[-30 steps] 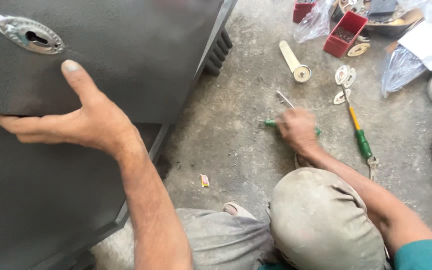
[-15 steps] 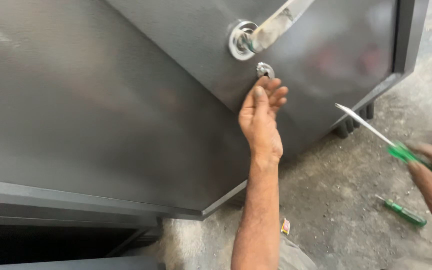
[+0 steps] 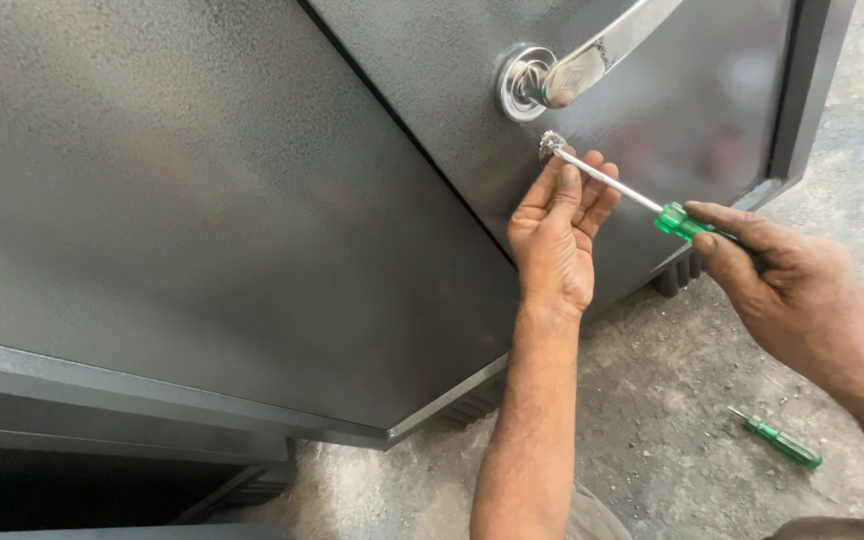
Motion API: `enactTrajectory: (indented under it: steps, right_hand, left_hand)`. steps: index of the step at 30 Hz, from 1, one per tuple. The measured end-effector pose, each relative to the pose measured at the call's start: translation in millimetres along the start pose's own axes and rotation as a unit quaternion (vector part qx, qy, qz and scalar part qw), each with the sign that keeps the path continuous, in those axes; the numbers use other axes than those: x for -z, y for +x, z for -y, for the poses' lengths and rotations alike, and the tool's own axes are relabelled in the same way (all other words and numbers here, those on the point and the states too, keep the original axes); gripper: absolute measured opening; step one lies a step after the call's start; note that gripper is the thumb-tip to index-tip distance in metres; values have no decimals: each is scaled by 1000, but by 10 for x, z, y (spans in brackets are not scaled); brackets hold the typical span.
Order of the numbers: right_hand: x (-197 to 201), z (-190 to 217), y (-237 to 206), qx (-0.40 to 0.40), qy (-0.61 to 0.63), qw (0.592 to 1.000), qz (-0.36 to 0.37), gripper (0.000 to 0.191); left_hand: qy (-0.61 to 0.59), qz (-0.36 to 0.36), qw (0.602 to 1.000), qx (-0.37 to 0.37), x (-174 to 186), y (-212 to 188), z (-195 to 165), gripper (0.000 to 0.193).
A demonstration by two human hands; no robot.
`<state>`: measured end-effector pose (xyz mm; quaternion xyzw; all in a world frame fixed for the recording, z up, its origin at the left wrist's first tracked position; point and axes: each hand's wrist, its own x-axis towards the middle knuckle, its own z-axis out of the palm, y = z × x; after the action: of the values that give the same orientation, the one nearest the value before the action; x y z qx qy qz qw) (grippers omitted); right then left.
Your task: The person sits on the floor fitting lock escutcheons and lock cylinders onto the doors of grey metal cabinets. They pick small metal lock parts from boxes and a tray on the floor, hold each escutcheon against the door's keyhole, and drive screws with a green-handled screwdriver to secure the locks.
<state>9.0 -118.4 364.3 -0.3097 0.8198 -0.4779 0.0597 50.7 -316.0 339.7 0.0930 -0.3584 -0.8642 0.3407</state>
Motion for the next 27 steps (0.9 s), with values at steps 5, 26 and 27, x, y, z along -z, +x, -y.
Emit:
enactTrajectory:
  steps: [5, 26, 27]
  right_hand:
    - [-117, -79, 24, 11, 56, 998, -3, 39]
    - [-38, 19, 176, -105, 82, 982, 136, 43]
    - [-41, 36, 170, -77, 26, 991, 110, 43]
  left_hand:
    - [10, 6, 1000, -21, 23, 62, -19, 30]
    - [17, -16, 1000, -9, 14, 99, -41, 25]
    - [12, -15, 1000, -6, 15, 106, -42, 26]
